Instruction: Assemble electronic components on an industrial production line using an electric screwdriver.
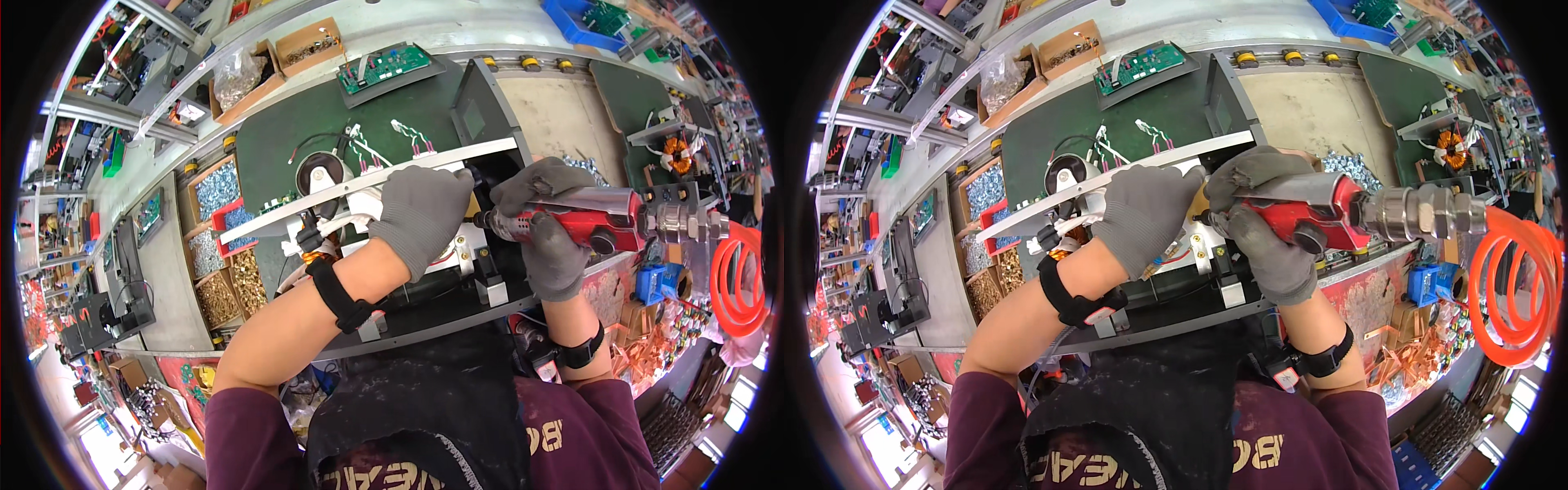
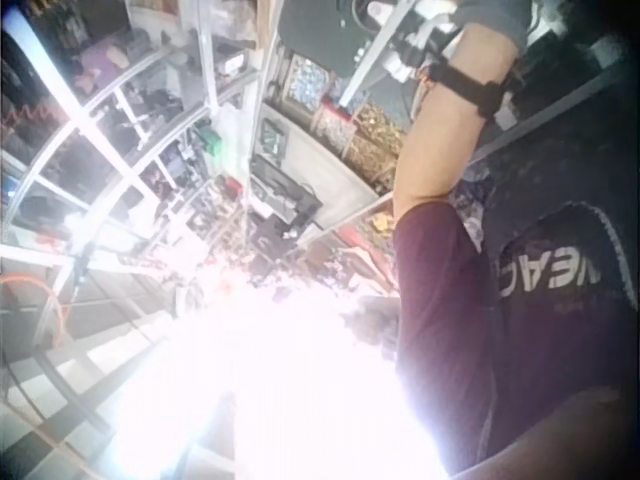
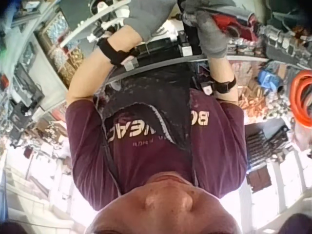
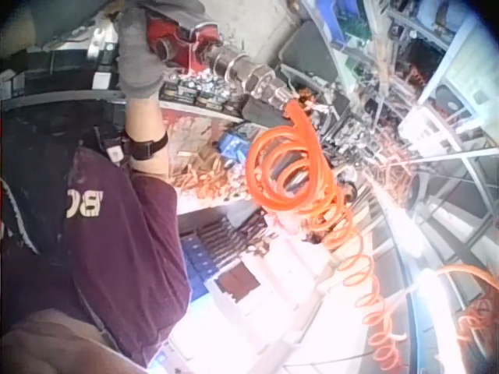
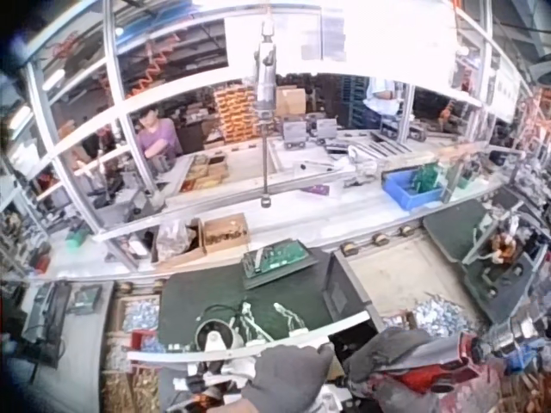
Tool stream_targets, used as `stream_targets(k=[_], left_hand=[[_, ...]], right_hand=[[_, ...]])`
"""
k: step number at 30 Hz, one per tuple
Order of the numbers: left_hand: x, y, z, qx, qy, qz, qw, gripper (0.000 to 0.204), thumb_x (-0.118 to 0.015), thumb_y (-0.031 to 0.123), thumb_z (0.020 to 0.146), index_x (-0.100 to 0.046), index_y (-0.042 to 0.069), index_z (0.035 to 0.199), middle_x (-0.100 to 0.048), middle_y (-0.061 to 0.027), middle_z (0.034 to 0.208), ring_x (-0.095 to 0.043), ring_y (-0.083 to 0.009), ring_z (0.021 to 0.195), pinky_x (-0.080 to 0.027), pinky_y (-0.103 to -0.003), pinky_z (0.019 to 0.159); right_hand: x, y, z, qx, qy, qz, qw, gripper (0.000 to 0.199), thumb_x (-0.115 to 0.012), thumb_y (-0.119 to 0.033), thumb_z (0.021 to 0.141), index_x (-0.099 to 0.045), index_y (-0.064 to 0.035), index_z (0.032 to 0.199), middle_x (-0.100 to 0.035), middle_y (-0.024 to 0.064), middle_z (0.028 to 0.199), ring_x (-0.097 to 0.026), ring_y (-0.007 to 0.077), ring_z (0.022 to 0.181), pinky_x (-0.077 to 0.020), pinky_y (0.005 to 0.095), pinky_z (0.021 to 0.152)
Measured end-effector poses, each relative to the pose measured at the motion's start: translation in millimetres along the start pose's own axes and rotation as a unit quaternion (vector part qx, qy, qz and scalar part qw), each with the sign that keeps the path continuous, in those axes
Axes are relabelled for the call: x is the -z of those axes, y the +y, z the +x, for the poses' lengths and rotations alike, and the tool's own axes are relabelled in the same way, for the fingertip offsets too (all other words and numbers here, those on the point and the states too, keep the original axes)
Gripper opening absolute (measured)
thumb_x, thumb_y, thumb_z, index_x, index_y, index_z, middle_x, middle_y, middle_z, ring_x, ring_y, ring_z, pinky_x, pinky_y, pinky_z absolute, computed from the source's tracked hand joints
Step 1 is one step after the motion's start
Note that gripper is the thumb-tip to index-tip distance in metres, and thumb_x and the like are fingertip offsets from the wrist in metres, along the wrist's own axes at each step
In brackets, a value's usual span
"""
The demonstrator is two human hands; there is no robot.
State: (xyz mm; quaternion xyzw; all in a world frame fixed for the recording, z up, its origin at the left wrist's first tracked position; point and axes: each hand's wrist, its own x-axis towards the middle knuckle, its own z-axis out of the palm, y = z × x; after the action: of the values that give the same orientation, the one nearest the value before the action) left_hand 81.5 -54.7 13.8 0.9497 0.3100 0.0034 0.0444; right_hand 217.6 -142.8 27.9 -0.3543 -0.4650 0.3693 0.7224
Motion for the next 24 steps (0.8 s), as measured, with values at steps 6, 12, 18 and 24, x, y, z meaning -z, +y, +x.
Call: stream_targets(k=[6, 12, 18, 24], left_hand=[[21.2, -40.3, -36.6, 0.056, 0.111, -0.159, 0.979, 0.020, -0.062, 0.011, 0.076, -0.064, 0.015, 0.095, -0.066, -0.0075, 0.081, -0.063, -0.0265, 0.071, -0.050, -0.035, 0.063], [57.6, -130.7, -140.2, 0.215, 0.052, -0.042, 0.974, 0.029, -0.069, 0.017, 0.073, -0.065, 0.012, 0.101, -0.061, -0.0106, 0.086, -0.062, -0.0282, 0.077, -0.047, -0.035, 0.067], [27.6, -164.1, -165.8, 0.318, 0.077, -0.092, 0.940, 0.028, -0.071, 0.018, 0.071, -0.067, 0.009, 0.097, -0.060, -0.0080, 0.083, -0.062, -0.0245, 0.074, -0.046, -0.033, 0.065], [14.7, -168.5, -164.6, 0.311, 0.135, -0.066, 0.938, 0.026, -0.071, 0.023, 0.073, -0.067, 0.011, 0.096, -0.059, -0.0077, 0.080, -0.060, -0.0241, 0.071, -0.044, -0.033, 0.061]], right_hand=[[-10.0, 2.2, -4.7, -0.001, -0.015, -0.032, 0.999, 0.032, -0.064, -0.008, 0.078, -0.049, -0.0034, 0.107, -0.058, 0.0125, 0.095, -0.058, 0.0166, 0.076, -0.0508, 0.0304, 0.068], [-29.0, 4.3, -21.0, -0.049, 0.044, -0.062, 0.996, 0.044, -0.065, -0.014, 0.080, -0.044, -0.0042, 0.117, -0.055, 0.0085, 0.097, -0.055, 0.0145, 0.076, -0.0489, 0.0296, 0.067], [-32.3, 7.2, -11.8, -0.002, 0.033, -0.131, 0.991, 0.036, -0.055, -0.005, 0.074, -0.046, -0.0017, 0.109, -0.059, 0.0151, 0.093, -0.061, 0.0215, 0.079, -0.0526, 0.0357, 0.073], [-39.9, 8.7, -8.3, -0.025, 0.056, -0.121, 0.991, 0.036, -0.058, -0.008, 0.074, -0.047, -0.0014, 0.108, -0.059, 0.0170, 0.091, -0.061, 0.0249, 0.079, -0.0526, 0.0395, 0.075]])
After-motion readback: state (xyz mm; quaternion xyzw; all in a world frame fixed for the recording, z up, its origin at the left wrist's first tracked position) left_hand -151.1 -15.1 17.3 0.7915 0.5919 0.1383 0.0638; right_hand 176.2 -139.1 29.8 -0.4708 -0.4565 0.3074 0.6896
